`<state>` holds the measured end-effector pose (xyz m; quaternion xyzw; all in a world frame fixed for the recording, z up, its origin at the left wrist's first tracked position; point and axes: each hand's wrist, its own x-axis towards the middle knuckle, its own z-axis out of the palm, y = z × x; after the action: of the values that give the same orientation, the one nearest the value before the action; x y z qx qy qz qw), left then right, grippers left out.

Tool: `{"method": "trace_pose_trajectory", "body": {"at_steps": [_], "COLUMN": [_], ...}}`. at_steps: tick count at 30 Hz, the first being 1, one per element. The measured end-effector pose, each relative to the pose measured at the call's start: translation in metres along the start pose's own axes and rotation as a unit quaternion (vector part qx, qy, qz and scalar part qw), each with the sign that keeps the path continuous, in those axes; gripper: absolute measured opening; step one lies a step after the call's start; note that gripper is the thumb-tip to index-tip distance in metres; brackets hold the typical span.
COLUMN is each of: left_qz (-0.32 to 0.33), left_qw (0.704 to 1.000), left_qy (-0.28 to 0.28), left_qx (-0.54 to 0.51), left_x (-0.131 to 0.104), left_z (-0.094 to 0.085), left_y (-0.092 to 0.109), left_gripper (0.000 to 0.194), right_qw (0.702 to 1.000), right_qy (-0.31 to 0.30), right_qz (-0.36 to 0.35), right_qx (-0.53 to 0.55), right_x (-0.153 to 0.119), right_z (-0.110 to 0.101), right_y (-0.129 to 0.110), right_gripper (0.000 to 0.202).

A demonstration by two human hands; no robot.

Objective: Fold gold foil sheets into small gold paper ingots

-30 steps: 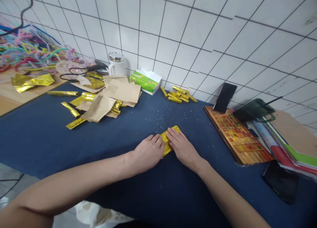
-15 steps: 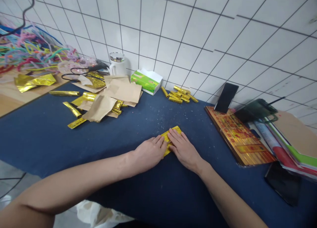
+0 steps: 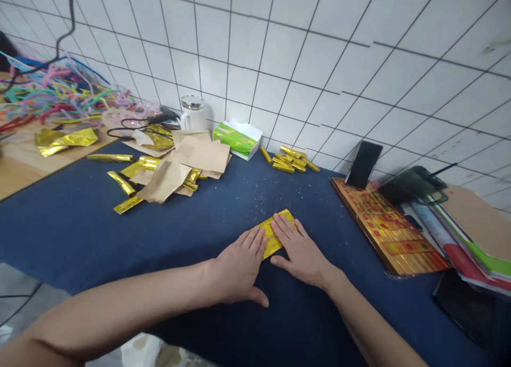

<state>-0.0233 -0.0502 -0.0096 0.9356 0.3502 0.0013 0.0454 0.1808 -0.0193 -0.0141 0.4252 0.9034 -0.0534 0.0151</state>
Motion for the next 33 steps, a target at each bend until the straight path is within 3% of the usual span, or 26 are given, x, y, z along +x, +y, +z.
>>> {"method": "trace_pose_trajectory", "body": {"at_steps": [5, 11, 20, 33], "left_qz": [0.001, -0.004, 0.004, 0.004], "left_qw": [1.0, 1.0, 1.0, 1.0], "left_qy": [-0.003, 0.015, -0.002, 0.008], "left_qx": [-0.003, -0.014, 0.009, 0.013], "left_x": [0.001, 0.001, -0.002, -0.002], "left_z": [0.0, 0.003, -0.002, -0.002], "left_y": [0.0, 0.0, 0.001, 0.001], "left_gripper": [0.106, 0.111, 0.103, 0.102], "right_qw": [0.999, 0.997, 0.998, 0.997], "right_qy": [0.023, -0.005, 0.001, -0.008], "right_qz": [-0.004, -0.065, 0.059, 0.073], "right_qx": [0.021, 0.051, -0.006, 0.009], "right_x": [-0.001, 0.003, 0.013, 0.014], "right_z": [-0.007, -0.007, 0.006, 0.005], "right_y": [-0.011, -0.024, 0.007, 0.004], "right_gripper": [0.084, 0.083, 0.066, 0.067]}}
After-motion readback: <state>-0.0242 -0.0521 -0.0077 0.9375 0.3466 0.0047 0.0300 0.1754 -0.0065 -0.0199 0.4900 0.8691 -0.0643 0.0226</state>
